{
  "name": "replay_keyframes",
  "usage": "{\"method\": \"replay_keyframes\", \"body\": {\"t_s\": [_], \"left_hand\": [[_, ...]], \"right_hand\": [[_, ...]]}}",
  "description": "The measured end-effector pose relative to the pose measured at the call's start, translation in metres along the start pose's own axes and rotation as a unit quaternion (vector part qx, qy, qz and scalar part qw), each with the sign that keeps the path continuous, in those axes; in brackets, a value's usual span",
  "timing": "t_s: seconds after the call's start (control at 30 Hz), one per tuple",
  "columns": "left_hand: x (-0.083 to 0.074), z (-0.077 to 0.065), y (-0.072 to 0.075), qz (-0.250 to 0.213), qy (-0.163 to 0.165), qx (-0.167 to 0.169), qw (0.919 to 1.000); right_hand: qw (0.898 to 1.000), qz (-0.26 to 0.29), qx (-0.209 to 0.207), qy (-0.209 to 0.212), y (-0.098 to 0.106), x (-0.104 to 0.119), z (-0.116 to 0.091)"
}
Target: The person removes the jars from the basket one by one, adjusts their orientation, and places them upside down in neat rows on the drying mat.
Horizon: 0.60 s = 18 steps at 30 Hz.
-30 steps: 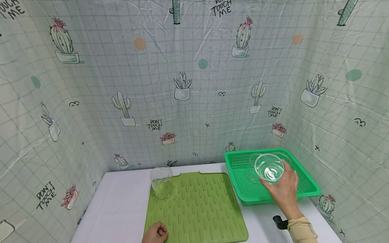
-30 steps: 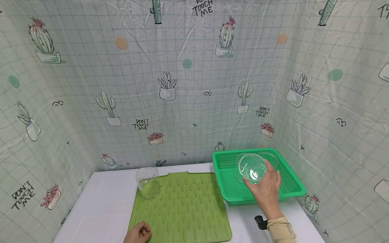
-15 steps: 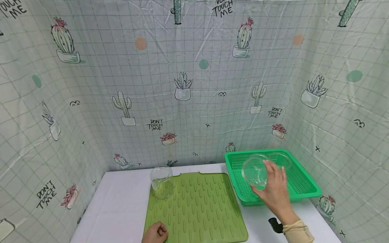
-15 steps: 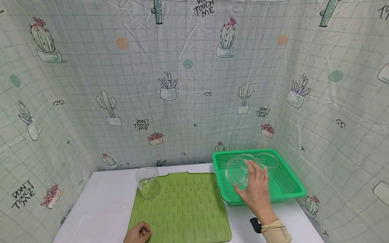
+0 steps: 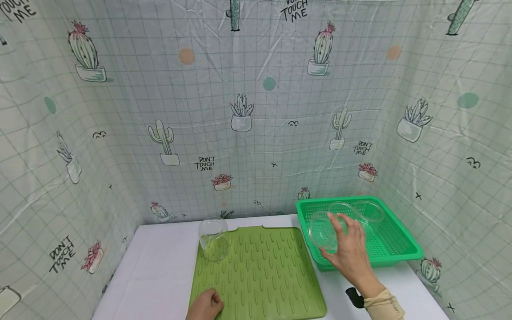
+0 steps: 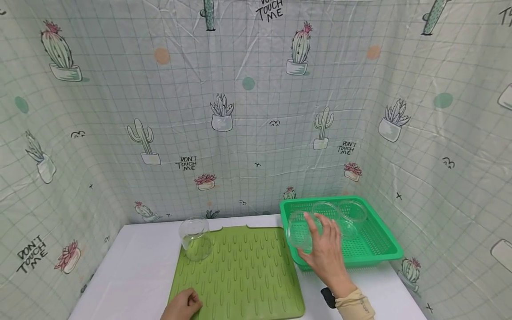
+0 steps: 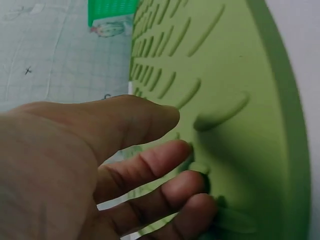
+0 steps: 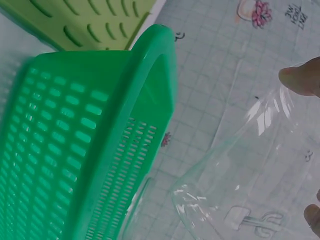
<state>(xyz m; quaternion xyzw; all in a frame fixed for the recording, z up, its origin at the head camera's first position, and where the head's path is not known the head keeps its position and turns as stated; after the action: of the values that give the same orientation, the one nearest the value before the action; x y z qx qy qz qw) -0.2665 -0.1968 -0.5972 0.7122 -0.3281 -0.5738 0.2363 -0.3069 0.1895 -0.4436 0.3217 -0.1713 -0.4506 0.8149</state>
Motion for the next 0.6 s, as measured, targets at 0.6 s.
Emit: {"method": "replay_keyframes", "body": {"t_s": [0.6], "left_hand": [[-0.143,0.026,0.032,-0.167,-0.147,-0.007,0.9749]], "right_hand": [[1.000,-0.015,0.014,0.014,0.000,0.012,0.004]]}}
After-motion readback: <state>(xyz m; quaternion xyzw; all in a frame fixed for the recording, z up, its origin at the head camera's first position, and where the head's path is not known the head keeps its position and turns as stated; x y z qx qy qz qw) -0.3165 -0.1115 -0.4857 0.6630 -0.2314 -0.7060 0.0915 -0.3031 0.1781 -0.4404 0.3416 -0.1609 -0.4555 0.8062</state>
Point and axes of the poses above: each hand's wrist, its own z-axis towards the middle knuckle, its own y-axis out of the back of the hand, x = y × z, the point moved 6 cm from there along z, towards the middle knuckle, and after that the axes turned 6 degrees about y, right-handed, at the moved point
